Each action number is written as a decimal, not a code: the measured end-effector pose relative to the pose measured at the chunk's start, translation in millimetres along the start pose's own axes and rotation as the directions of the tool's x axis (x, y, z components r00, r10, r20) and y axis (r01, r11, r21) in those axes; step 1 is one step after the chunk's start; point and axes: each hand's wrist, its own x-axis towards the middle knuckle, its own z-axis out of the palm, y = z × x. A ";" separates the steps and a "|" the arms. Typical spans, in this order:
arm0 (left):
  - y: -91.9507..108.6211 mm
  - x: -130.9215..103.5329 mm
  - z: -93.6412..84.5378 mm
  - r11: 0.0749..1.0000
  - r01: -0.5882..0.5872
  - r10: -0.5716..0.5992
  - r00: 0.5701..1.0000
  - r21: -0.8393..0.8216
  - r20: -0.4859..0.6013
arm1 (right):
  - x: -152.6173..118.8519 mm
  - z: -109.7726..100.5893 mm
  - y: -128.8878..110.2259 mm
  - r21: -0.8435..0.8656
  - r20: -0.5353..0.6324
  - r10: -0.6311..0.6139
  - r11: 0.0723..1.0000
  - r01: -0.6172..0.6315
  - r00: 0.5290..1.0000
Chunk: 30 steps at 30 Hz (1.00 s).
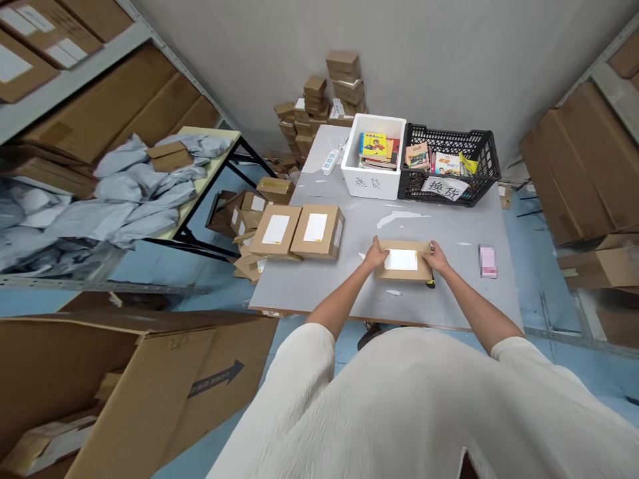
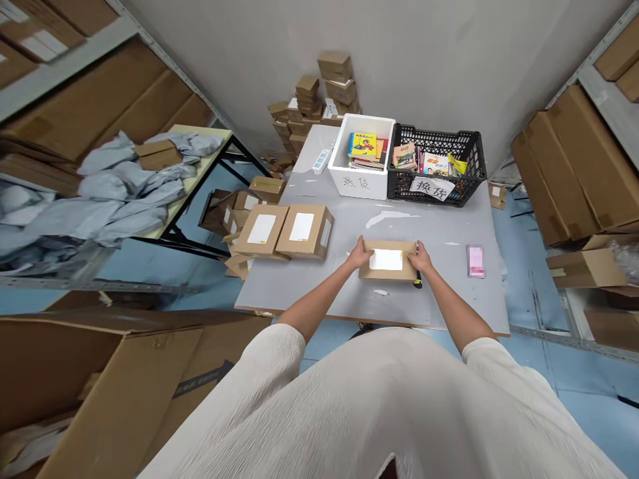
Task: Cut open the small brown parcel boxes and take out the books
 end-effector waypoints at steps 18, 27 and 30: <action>3.8 -13.7 -34.3 0.994 0.062 -0.080 0.976 -0.093 -0.204 | -25.0 16.9 -22.8 0.147 -0.256 -0.007 0.988 0.046 0.967; -25.0 -20.7 -24.6 0.999 0.016 -0.019 0.997 -0.045 -0.073 | -32.4 16.7 -1.8 -0.003 -0.184 0.055 0.998 -0.056 0.981; -23.4 -14.9 -27.5 0.998 -0.043 0.040 0.997 -0.038 -0.072 | -28.9 19.6 -6.3 0.056 -0.190 0.043 0.998 -0.033 0.981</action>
